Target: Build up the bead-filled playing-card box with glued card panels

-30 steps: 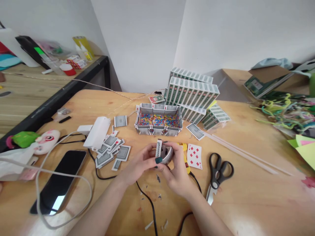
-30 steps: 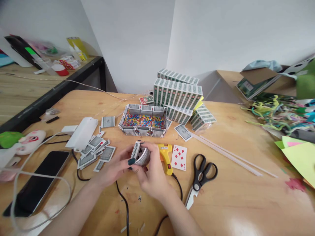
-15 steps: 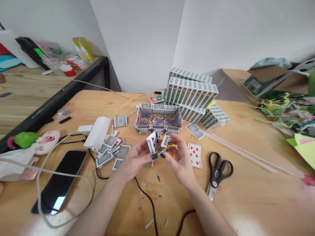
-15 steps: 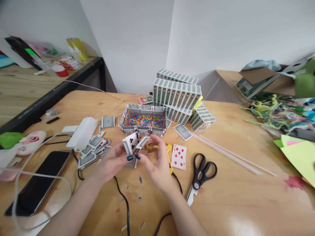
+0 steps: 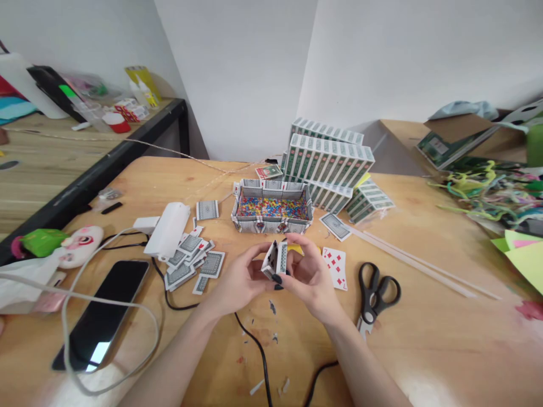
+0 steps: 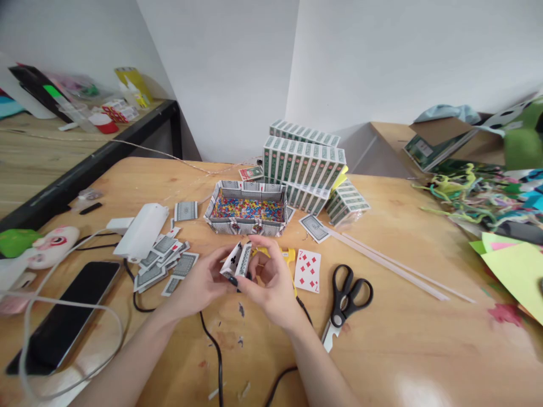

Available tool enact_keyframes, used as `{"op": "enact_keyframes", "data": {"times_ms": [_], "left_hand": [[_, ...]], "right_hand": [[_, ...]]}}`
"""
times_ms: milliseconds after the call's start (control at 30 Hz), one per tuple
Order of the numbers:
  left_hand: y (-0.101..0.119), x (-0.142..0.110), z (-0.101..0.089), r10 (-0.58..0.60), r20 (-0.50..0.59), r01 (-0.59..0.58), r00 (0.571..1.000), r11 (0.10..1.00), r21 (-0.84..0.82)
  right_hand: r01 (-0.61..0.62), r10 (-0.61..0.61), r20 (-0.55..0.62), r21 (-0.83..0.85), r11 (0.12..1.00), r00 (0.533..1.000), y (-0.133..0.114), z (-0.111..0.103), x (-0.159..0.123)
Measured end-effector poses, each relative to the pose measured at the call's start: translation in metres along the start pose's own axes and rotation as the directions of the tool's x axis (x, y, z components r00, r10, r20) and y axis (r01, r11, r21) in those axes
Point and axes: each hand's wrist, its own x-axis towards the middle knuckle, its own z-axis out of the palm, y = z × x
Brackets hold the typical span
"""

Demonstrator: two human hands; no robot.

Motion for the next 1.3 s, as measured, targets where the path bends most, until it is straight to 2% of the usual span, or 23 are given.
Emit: {"op": "enact_keyframes", "data": {"times_ms": [167,400,500,567,633,733,833,933,1100,1300], "left_hand": [[0.005,-0.001,0.003,-0.008,0.019,0.007,1.000,0.998,0.060],[0.003,-0.002,0.009,-0.004,0.082,0.007,0.997,1.000,-0.030],[0.001,-0.001,0.009,0.021,0.029,-0.022,0.999,0.999,0.050],[-0.001,-0.001,0.009,0.113,-0.064,-0.101,0.992,0.982,0.160],[-0.002,0.000,0.010,0.250,-0.150,-0.197,0.957,0.934,0.298],[-0.005,0.000,0.009,0.427,-0.211,-0.283,0.879,0.825,0.490],[-0.007,-0.001,0.008,0.522,-0.237,-0.284,0.819,0.728,0.624],[-0.008,-0.001,0.007,0.579,-0.240,-0.276,0.779,0.660,0.698],[-0.009,-0.001,0.006,0.631,-0.230,-0.261,0.741,0.587,0.767],[-0.012,0.000,0.009,0.630,-0.244,-0.261,0.737,0.598,0.758]], "right_hand": [[0.033,-0.033,-0.007,-0.014,0.999,0.999,-0.001,0.005,-0.003],[0.009,-0.009,0.006,-0.049,0.999,1.000,-0.001,0.010,-0.007],[0.003,-0.001,0.035,-0.052,0.999,0.999,-0.001,0.009,-0.007],[0.004,-0.002,0.046,-0.045,0.999,0.999,-0.001,0.009,-0.006],[-0.001,0.002,0.012,-0.049,0.999,1.000,0.001,0.009,-0.005],[-0.040,0.030,-0.107,-0.093,0.995,0.994,0.006,0.014,-0.003],[-0.057,0.035,-0.179,-0.123,0.991,0.983,0.013,0.020,-0.002],[-0.004,-0.031,-0.220,-0.159,0.987,0.975,0.017,0.025,-0.003],[0.041,-0.124,-0.274,-0.290,0.956,0.954,0.018,0.027,-0.004],[0.055,-0.186,-0.284,-0.413,0.909,0.941,0.017,0.026,-0.006]]}}
